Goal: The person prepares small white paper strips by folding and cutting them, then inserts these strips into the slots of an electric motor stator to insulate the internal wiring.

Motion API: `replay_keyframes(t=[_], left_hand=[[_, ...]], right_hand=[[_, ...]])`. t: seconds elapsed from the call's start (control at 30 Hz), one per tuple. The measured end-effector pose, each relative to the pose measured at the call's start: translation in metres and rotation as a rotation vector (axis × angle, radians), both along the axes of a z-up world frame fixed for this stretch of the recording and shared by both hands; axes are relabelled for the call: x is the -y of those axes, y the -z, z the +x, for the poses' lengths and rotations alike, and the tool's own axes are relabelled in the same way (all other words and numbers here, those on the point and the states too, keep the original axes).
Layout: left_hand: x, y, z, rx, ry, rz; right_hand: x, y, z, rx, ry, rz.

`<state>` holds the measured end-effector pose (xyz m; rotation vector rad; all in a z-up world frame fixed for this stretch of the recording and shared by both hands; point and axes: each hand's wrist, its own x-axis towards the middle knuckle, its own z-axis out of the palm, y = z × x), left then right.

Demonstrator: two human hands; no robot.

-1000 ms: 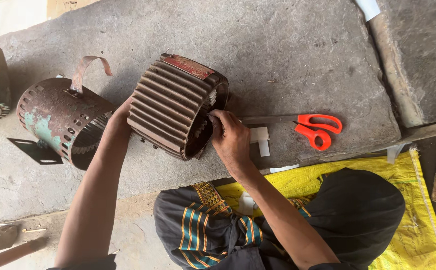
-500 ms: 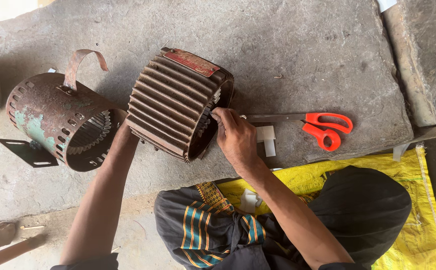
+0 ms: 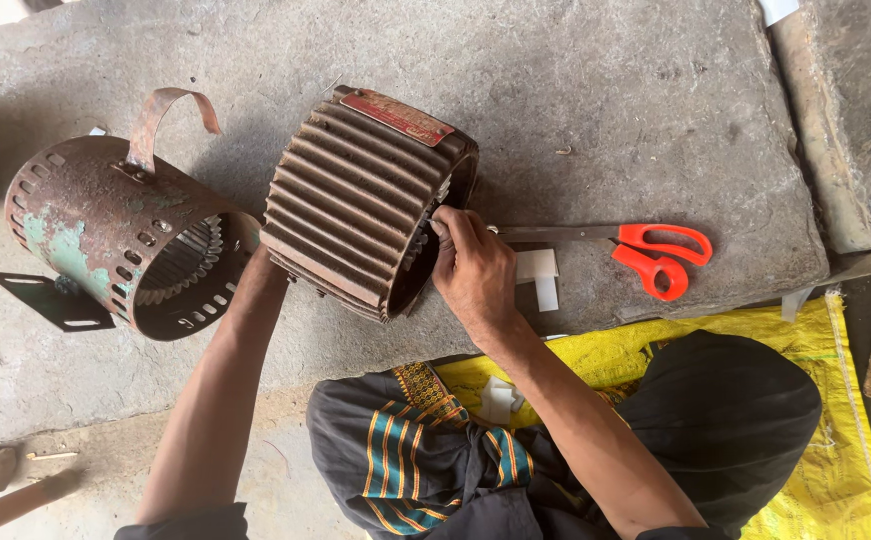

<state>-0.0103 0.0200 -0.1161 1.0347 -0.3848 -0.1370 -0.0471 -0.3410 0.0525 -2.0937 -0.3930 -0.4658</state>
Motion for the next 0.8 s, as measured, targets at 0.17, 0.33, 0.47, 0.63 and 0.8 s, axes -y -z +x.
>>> replay_keyframes(t=[0.17,0.33,0.47,0.63,0.8], left_hand=[[0.002,0.004,0.002,0.149,-0.021,0.084],[-0.005,0.010,-0.001,-0.021,-0.092,0.095],[-0.014,0.020,-0.003,-0.007,-0.049,0.024],[-0.018,0.016,-0.008,-0.073,-0.132,0.080],[-0.003,-0.005,-0.002,0.129,-0.018,0.030]], right_hand=[[-0.006,0.008,-0.002,0.047,0.011,-0.051],[-0.005,0.008,-0.002,0.093,-0.008,-0.073],[-0.005,-0.002,-0.002,0.035,0.045,-0.015],[-0.003,-0.006,-0.004,0.009,0.045,0.001],[-0.003,0.006,-0.001,0.000,0.022,0.018]])
